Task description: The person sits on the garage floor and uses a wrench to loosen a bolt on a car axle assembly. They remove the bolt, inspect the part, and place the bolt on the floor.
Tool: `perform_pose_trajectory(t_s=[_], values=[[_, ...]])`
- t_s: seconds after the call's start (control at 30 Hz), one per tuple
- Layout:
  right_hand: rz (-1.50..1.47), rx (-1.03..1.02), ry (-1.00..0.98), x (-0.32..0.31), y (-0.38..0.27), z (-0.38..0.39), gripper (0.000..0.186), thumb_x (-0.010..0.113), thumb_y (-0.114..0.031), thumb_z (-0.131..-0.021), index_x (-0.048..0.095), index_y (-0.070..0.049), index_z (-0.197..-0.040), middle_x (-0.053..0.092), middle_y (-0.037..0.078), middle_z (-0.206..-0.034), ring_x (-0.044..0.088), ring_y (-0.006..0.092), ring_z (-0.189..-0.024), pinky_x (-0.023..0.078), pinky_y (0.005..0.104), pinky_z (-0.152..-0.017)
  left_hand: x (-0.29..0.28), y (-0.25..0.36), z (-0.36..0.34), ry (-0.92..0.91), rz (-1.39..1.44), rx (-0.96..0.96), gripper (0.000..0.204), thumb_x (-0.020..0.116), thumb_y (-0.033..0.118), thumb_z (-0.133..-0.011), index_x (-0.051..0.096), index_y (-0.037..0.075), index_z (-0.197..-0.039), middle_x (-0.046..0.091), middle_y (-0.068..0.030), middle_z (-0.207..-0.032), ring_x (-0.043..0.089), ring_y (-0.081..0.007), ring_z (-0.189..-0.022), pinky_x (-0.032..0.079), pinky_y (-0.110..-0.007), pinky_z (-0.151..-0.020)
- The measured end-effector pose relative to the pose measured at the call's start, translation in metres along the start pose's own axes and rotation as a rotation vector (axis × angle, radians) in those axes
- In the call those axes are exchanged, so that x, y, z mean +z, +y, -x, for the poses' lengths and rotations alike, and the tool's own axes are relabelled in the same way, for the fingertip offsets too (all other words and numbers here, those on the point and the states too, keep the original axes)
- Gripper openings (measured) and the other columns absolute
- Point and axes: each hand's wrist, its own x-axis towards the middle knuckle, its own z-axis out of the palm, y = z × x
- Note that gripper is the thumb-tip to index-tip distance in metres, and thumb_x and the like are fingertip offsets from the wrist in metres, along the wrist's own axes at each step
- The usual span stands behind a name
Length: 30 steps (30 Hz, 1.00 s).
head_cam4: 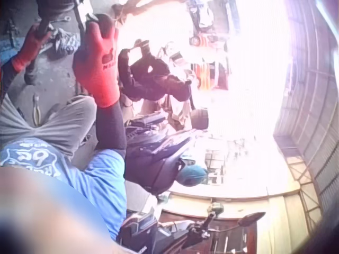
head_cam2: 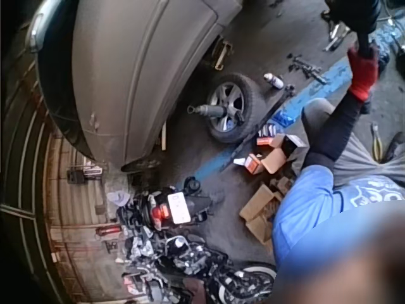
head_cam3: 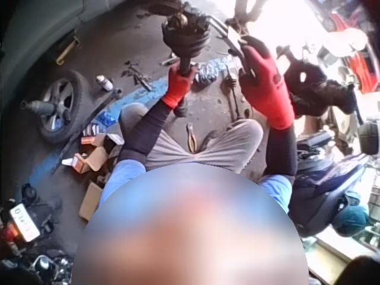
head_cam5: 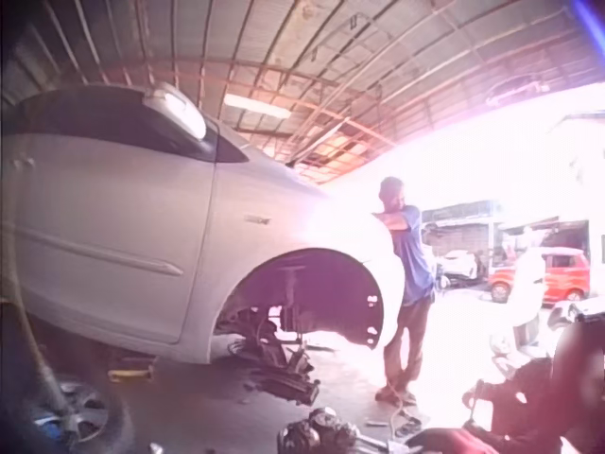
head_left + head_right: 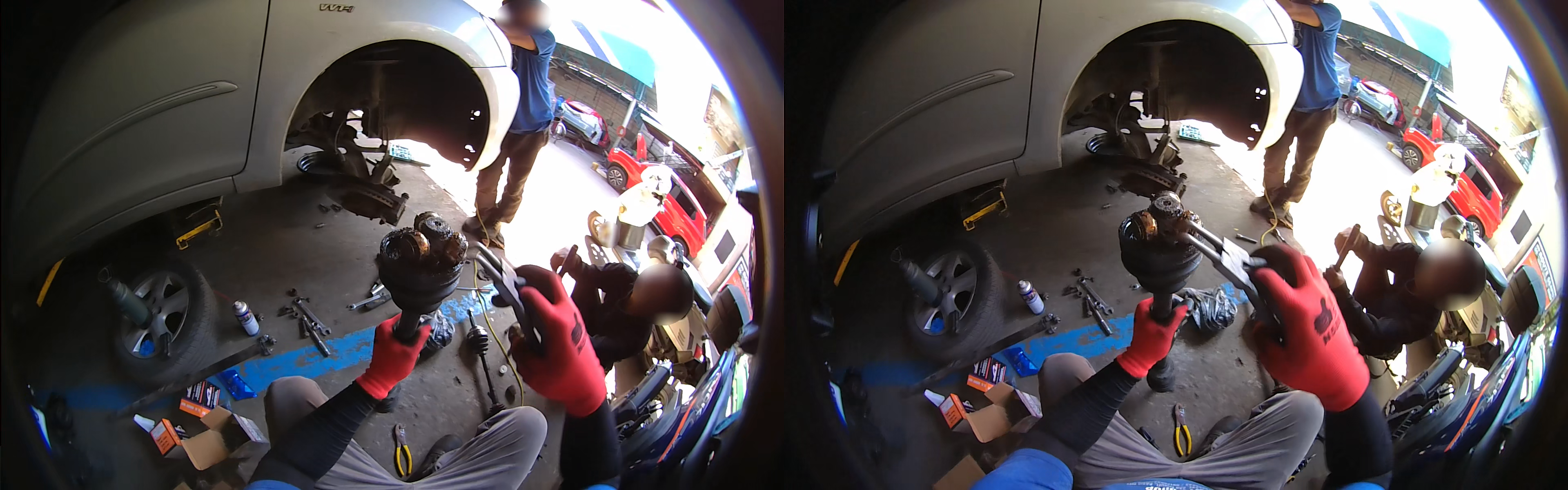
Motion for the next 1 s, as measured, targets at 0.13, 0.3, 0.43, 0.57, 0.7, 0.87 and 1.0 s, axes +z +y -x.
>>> perform_pose_trajectory(t_s=[0.13, 0.3, 0.43, 0.57, 0.7, 0.87, 1.0], values=[[0.241, 0.029, -0.059, -0.029, -0.021, -0.020, 0.053, 0.057, 0.009, -0.065, 0.059, -0.001, -0.117, 0.051, 0.021, -0.133, 0.050, 0.0433, -0.123, 0.045, 0.0486, -0.101, 0.006, 0.008, 0.005, 0.015, 0.052, -0.032, 0.027, 0.075, 0.018, -0.087, 0.058, 0.001, -0.075, 0.053, -0.0086, -0.059, 0.052, -0.0170, -0.054, 0.041, -0.037, -0.054], [0.267, 0.051, -0.078, -0.038, -0.019, -0.011, 0.054, 0.052, 0.014, -0.063, 0.055, 0.001, -0.115, 0.051, 0.021, -0.130, 0.053, 0.0425, -0.117, 0.047, 0.0459, -0.096, 0.006, 0.010, 0.008, -0.064, 0.058, -0.098, 0.020, 0.074, 0.019, -0.086, 0.064, 0.002, -0.085, 0.060, -0.0119, -0.063, 0.053, -0.0192, -0.057, 0.046, -0.036, -0.060], [0.285, 0.045, -0.071, -0.042, -0.016, -0.002, 0.050, 0.050, 0.015, -0.065, 0.054, 0.003, -0.113, 0.052, 0.022, -0.128, 0.055, 0.0418, -0.115, 0.048, 0.0436, -0.095, 0.009, 0.012, 0.010, -0.069, 0.059, -0.073, 0.021, 0.074, 0.020, -0.086, 0.064, 0.002, -0.083, 0.059, -0.0117, -0.063, 0.053, -0.0193, -0.056, 0.046, -0.036, -0.059], [0.257, 0.082, -0.111, -0.045, -0.016, 0.001, 0.047, 0.053, 0.014, -0.067, 0.055, 0.003, -0.113, 0.052, 0.023, -0.128, 0.054, 0.0430, -0.117, 0.048, 0.0438, -0.098, 0.011, 0.014, 0.012, -0.006, 0.034, 0.026, 0.022, 0.074, 0.020, -0.086, 0.062, 0.001, -0.081, 0.058, -0.0115, -0.062, 0.053, -0.0194, -0.055, 0.045, -0.036, -0.058], [0.254, 0.111, -0.134, -0.044, -0.018, 0.003, 0.047, 0.055, 0.013, -0.067, 0.055, 0.004, -0.114, 0.052, 0.023, -0.128, 0.053, 0.0439, -0.119, 0.046, 0.0441, -0.100, 0.012, 0.013, 0.012, -0.004, 0.065, -0.034, 0.030, 0.076, 0.020, -0.086, 0.057, 0.001, -0.073, 0.051, -0.0098, -0.058, 0.050, -0.0218, -0.052, 0.041, -0.040, -0.054], [0.223, 0.100, -0.117, -0.040, -0.018, 0.002, 0.051, 0.055, 0.013, -0.065, 0.055, 0.003, -0.115, 0.052, 0.023, -0.127, 0.053, 0.0437, -0.119, 0.046, 0.0439, -0.099, 0.010, 0.008, 0.008, 0.000, 0.032, -0.015, 0.030, 0.076, 0.021, -0.086, 0.057, 0.002, -0.074, 0.051, -0.0106, -0.058, 0.051, -0.0265, -0.052, 0.040, -0.042, -0.054], [0.212, 0.075, -0.102, -0.039, -0.018, -0.002, 0.051, 0.055, 0.013, -0.065, 0.055, 0.003, -0.115, 0.053, 0.023, -0.124, 0.053, 0.0437, -0.117, 0.047, 0.0438, -0.098, 0.008, 0.008, 0.007, 0.007, 0.007, -0.016, 0.030, 0.076, 0.022, -0.086, 0.057, 0.002, -0.075, 0.052, -0.0119, -0.060, 0.051, -0.0289, -0.055, 0.040, -0.042, -0.056]])
